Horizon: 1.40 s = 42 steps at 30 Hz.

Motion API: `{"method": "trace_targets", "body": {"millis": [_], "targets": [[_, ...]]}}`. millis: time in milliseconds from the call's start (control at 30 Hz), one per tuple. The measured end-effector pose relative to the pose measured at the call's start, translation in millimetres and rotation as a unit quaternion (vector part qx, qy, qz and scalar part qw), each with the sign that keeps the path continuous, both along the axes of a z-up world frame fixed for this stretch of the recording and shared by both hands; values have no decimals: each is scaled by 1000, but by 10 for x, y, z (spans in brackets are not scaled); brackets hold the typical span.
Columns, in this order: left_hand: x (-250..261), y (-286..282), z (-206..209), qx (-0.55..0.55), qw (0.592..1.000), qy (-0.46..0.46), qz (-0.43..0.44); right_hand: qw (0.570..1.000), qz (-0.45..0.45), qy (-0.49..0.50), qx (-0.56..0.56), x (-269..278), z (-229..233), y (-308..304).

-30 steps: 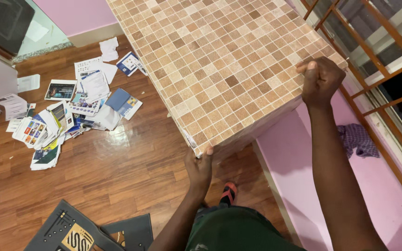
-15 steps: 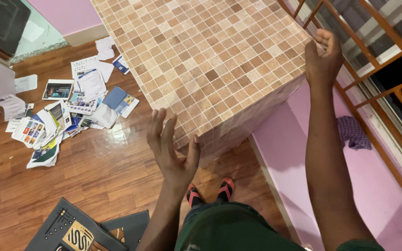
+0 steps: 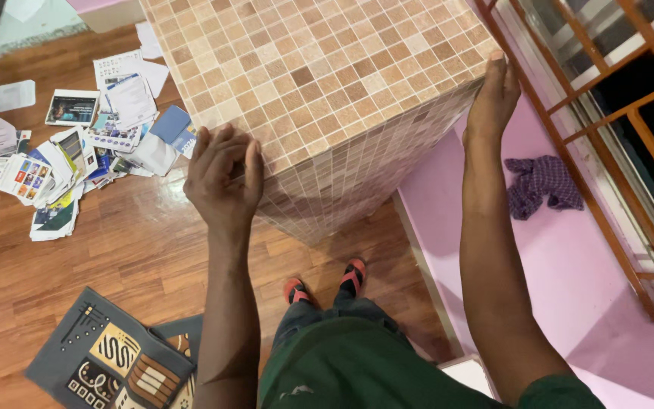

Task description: The person applies a patterned adhesive sheet to the exterior surfaces of a white shelving unit by hand, smoothing the material over the top and sides.

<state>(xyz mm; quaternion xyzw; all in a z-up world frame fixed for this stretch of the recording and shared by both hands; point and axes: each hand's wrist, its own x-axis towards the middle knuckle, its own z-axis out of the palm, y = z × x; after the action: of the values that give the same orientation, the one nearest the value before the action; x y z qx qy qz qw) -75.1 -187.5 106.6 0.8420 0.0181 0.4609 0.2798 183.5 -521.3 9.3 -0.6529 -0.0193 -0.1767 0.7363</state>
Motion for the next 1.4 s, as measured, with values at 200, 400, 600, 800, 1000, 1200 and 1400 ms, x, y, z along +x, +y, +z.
{"method": "trace_targets", "body": {"millis": [200, 400, 600, 800, 1000, 1200, 1400], "targets": [[-336, 281, -52, -104, 994, -19, -35, 999, -29, 22, -17, -692, 111, 181], [-585, 569, -60, -132, 988, -18, -75, 995, -65, 76, -10, -1468, 322, 352], [-712, 849, -85, -163, 979, -26, -120, 996, -76, 21, 49, -2011, 259, 408], [-776, 936, -80, -174, 970, -33, -165, 994, -89, -20, 54, -2429, 321, 483], [-758, 1010, -259, -202, 962, -59, -174, 992, -123, -9, -8, -2477, 282, 512], [-879, 1119, -1306, -381, 904, 41, -191, 892, -244, -201, -324, -2521, 469, 798], [-969, 1371, -1961, -431, 868, 137, -205, 832, -311, -205, -411, -2297, 303, 1123]]}}
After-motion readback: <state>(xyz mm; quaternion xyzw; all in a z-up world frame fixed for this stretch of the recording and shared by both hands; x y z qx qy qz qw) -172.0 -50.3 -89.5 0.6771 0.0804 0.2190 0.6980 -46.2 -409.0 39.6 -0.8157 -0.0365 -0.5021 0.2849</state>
